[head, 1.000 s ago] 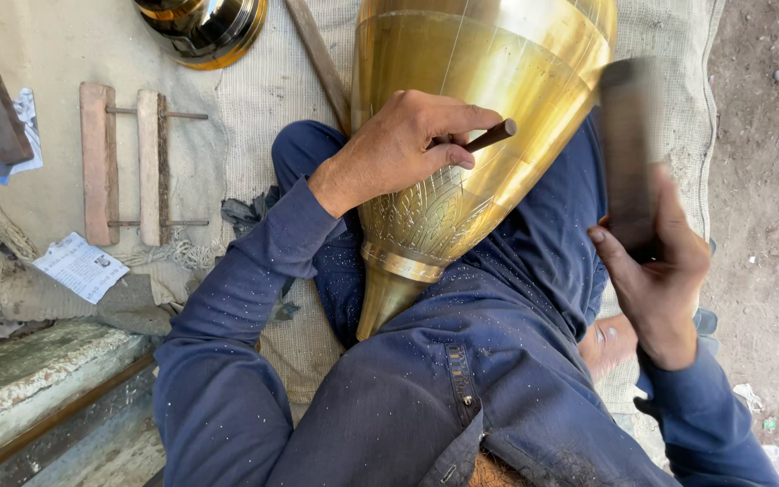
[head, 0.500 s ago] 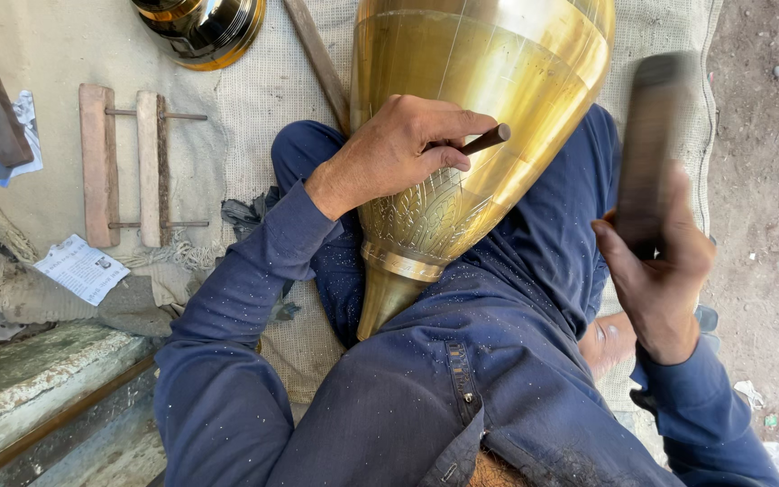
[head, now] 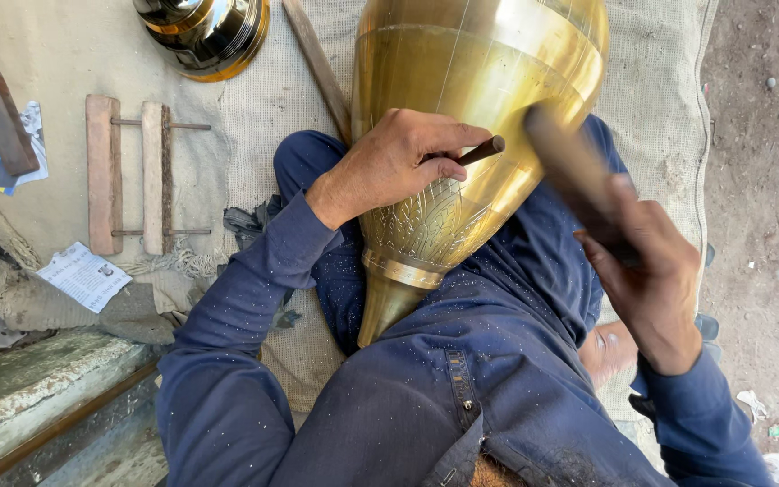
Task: The person sits on the ground with a large brass vase across their lap and engraves a decorative pattern into its surface. They hold a small chisel against the metal with one hand and strike it with a wooden mallet in the other hand, repositioning the chisel repeatedly to work along the pattern, occasionally rotating the vase.
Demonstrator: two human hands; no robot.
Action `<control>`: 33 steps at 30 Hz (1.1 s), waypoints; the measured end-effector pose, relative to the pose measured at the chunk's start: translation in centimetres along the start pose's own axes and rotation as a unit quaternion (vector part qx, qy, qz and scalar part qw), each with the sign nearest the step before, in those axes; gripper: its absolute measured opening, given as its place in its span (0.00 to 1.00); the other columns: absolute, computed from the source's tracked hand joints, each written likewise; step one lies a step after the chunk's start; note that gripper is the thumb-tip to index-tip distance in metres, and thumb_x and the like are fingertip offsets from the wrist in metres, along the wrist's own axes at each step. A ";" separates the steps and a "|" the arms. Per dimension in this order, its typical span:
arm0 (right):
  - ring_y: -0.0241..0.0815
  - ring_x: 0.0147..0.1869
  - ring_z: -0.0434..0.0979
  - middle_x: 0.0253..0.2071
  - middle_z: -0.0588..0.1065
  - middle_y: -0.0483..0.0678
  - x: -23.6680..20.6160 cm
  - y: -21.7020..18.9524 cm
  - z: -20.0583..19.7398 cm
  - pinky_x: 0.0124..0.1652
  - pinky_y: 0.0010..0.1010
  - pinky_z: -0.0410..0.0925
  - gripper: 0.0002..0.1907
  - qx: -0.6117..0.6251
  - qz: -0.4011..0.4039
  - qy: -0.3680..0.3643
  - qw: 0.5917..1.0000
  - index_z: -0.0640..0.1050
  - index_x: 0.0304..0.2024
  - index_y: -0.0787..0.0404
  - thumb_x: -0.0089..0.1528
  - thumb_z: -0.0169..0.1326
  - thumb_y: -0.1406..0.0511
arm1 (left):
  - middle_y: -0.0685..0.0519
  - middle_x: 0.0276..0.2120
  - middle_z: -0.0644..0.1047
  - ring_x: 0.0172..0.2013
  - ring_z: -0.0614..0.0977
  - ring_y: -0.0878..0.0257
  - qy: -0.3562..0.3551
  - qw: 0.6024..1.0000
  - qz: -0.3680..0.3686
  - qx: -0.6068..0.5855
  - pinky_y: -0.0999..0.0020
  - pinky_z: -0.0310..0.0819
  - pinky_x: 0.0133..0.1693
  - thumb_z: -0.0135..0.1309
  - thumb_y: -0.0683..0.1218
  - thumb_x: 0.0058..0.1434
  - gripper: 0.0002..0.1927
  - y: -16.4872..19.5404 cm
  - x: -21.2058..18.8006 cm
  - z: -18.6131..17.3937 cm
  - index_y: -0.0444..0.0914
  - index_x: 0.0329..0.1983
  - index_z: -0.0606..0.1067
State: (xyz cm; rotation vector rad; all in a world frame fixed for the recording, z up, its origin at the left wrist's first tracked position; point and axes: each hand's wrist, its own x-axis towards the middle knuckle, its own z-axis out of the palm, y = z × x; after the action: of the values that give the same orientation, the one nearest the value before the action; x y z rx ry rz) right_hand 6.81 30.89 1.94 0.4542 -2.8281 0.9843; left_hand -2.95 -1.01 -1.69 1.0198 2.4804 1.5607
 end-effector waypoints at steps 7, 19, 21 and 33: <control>0.41 0.42 0.76 0.42 0.79 0.56 0.0 0.3 -0.1 0.44 0.36 0.70 0.37 -0.101 -0.007 -0.042 0.994 0.74 0.70 0.63 0.59 0.71 0.71 | 0.51 0.45 0.84 0.42 0.88 0.61 -0.003 0.998 -0.046 -0.044 0.68 0.85 0.45 0.67 0.42 0.58 0.25 -0.3 -0.2 0.1 0.43 0.59 0.77; 0.35 0.48 0.80 0.45 0.78 0.51 0.4 -0.5 0.0 0.47 0.23 0.74 0.38 0.175 0.068 0.054 0.981 0.64 0.69 0.65 0.58 0.64 0.70 | 0.51 0.47 0.84 0.44 0.87 0.62 0.003 1.000 0.017 -0.007 0.68 0.84 0.47 0.67 0.44 0.59 0.24 -1.0 -0.9 0.2 0.43 0.59 0.77; 0.41 0.44 0.79 0.43 0.78 0.55 0.5 -0.4 0.0 0.43 0.31 0.72 0.38 -0.006 0.018 0.017 1.000 0.71 0.69 0.63 0.57 0.70 0.71 | 0.51 0.46 0.84 0.44 0.87 0.63 0.007 1.000 0.011 -0.018 0.69 0.85 0.47 0.68 0.44 0.58 0.24 -1.1 -1.0 0.2 0.43 0.58 0.78; 0.32 0.25 0.72 0.28 0.77 0.47 -6.3 7.5 8.1 0.28 0.25 0.65 0.14 0.269 0.292 0.000 0.918 0.80 0.40 0.66 0.56 0.70 0.67 | 0.51 0.40 0.83 0.42 0.87 0.64 0.201 0.970 -0.082 -0.112 0.72 0.87 0.44 0.64 0.35 0.64 0.17 -1.8 -6.1 -0.6 0.34 0.55 0.77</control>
State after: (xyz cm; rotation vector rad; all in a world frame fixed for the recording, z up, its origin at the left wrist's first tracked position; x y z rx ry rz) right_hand 10.36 32.99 -10.05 -0.3971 -2.6971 1.8746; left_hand 0.67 -5.33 -4.72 0.4908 2.4563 2.1001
